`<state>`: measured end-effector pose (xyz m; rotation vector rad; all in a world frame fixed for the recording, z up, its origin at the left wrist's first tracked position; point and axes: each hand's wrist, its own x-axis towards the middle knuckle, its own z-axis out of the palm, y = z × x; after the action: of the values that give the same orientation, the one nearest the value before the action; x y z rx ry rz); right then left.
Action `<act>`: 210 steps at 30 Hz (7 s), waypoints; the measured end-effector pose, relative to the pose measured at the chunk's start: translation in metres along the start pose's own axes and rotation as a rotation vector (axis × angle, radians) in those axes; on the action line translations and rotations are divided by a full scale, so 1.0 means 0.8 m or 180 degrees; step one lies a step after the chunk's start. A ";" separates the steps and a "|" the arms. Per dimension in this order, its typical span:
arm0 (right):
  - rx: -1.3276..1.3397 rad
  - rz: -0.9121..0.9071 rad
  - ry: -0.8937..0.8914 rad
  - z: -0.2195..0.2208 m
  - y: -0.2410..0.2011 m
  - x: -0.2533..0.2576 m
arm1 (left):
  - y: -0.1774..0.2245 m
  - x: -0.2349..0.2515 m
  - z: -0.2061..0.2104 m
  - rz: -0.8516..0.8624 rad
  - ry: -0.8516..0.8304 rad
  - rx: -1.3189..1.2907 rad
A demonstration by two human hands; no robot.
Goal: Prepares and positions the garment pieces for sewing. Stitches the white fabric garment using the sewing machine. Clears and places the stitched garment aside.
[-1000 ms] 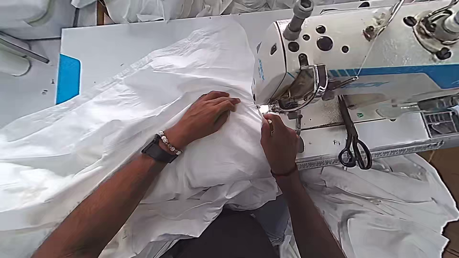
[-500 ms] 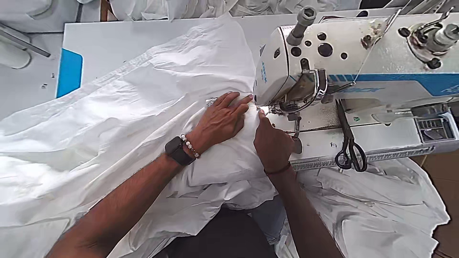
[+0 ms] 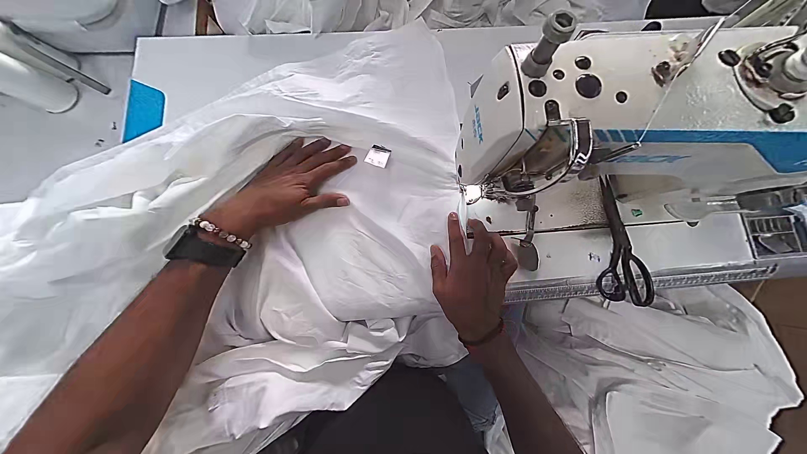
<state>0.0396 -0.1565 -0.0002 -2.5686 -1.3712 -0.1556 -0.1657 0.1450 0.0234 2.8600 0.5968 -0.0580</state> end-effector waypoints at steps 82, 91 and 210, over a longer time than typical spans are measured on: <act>0.1938 0.1034 0.0332 -0.030 -0.001 -0.018 | 0.226 0.081 0.074 0.0807 0.1446 -0.0195; 0.2356 0.1144 -0.0114 -0.047 -0.002 -0.006 | 0.200 0.085 0.067 0.1008 0.1088 -0.0074; 0.0970 0.0018 0.0758 -0.023 0.014 -0.080 | 0.223 0.060 0.069 0.1335 0.0876 -0.0406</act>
<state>0.0132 -0.2184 0.0033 -2.2235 -1.1975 -0.2246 -0.0505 -0.0079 0.0022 2.8207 0.0308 0.4288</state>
